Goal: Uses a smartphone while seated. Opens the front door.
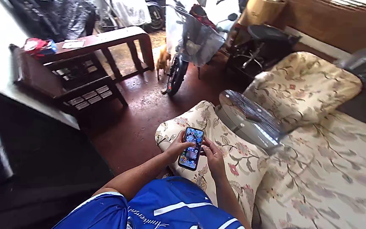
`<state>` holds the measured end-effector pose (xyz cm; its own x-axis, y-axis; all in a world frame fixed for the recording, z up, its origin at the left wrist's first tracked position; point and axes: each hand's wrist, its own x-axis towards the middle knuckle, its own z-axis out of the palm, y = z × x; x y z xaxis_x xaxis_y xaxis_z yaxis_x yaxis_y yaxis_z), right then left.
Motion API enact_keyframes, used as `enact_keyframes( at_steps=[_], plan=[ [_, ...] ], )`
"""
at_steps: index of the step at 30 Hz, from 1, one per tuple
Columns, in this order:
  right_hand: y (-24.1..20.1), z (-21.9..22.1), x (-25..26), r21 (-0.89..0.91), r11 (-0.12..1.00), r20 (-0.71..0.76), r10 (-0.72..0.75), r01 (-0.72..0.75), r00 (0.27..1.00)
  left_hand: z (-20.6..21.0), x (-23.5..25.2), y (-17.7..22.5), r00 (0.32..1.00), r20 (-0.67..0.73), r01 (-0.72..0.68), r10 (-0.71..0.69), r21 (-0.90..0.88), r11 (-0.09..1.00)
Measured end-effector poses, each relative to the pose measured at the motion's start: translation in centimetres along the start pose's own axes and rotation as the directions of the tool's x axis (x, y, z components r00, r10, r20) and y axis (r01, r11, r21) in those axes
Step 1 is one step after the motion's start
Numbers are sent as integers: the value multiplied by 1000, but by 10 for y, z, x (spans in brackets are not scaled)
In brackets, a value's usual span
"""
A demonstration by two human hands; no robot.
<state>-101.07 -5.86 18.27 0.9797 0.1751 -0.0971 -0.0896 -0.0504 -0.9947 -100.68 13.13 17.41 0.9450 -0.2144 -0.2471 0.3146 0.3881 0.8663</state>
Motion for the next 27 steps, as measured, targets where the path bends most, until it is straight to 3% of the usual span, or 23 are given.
enact_keyframes(
  at_steps=[4, 9, 12, 15, 17, 20, 23, 27],
  plan=[
    [14, 3, 17, 10, 999, 123, 34, -35, 992, -21, -36, -1, 970, -240, -53, 29, -96, 994],
    [30, 19, 39, 16, 990, 208, 132, -139, 969, -52, -91, 13, 848, -522, -219, 95, -181, 959],
    [28, 49, 53, -34, 990, 299, 137, -133, 944, -71, -126, 29, 758, -638, -324, 135, -189, 927],
    [11, 102, 67, -97, 995, 451, 58, -15, 891, -93, -166, 42, 672, -707, -425, 219, -125, 897],
    [-10, 151, 76, -131, 981, 565, -45, 143, 824, -109, -200, 47, 628, -731, -482, 267, -96, 871],
    [-60, 244, 76, -106, 908, 713, -215, 405, 667, -130, -258, 51, 541, -764, -588, 351, -45, 808],
    [-114, 345, 53, 22, 779, 792, -396, 626, 465, -142, -318, 46, 385, -819, -678, 426, 62, 733],
    [-171, 459, -17, 304, 620, 763, -613, 723, 205, -145, -390, 29, 158, -853, -752, 497, 221, 621]
  ],
)
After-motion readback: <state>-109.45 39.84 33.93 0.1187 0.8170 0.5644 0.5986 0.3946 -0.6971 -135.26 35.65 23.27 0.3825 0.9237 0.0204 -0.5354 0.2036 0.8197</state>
